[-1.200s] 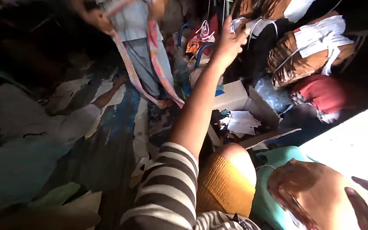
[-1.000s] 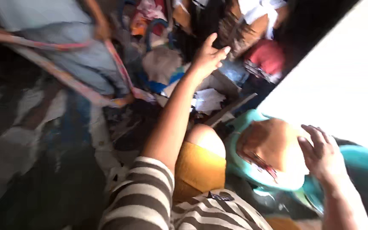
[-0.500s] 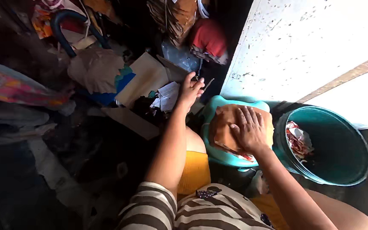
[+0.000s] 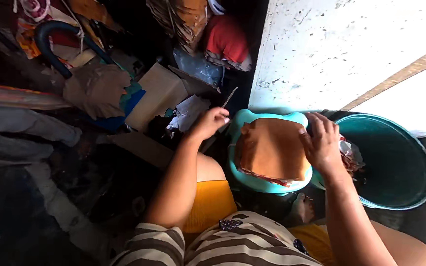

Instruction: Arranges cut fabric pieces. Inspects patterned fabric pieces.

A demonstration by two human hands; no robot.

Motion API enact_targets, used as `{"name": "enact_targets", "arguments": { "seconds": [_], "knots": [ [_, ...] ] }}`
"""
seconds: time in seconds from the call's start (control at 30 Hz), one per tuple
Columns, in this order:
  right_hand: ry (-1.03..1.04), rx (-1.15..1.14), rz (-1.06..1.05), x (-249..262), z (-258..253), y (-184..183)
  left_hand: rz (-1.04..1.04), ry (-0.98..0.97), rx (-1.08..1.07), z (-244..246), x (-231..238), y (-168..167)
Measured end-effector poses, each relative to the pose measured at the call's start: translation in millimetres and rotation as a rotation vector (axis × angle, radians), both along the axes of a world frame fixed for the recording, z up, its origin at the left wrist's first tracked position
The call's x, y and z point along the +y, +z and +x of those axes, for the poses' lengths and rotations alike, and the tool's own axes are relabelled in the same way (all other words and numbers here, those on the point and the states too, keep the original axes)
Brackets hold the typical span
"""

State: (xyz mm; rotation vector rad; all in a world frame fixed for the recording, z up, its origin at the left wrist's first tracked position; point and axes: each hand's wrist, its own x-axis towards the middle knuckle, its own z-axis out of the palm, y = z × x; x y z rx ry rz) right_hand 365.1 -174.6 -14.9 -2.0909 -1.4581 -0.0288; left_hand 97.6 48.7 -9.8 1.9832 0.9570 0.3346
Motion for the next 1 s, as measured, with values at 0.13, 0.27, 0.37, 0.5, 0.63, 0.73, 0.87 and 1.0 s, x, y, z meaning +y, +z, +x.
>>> {"name": "enact_targets", "arguments": {
  "seconds": [0.13,0.27,0.37,0.5,0.63,0.73,0.87,1.0],
  "knots": [
    [-0.189,0.129,0.003,-27,41,11,0.180,-0.155,0.046,26,-43,11],
    [-0.360,0.240,-0.060,-52,69,18,0.462,-0.286,0.022,63,-80,12],
    [-0.477,0.338,-0.036,-66,85,16,0.558,-0.516,0.159,98,-106,12],
    [-0.601,0.507,0.123,-89,114,4,0.672,-0.635,0.237,127,-124,0],
    [-0.702,0.589,0.226,-97,156,-10,0.744,-0.629,0.266,136,-126,-22],
    [-0.722,0.632,0.080,-86,185,-36,0.800,-0.616,0.262,135,-124,-31],
    [-0.700,0.679,-0.293,-64,215,-95,0.843,-0.618,0.263,133,-124,-35],
    [-0.729,0.640,-0.478,-49,217,-153,0.878,-0.606,0.280,133,-125,-35]
  ]
}}
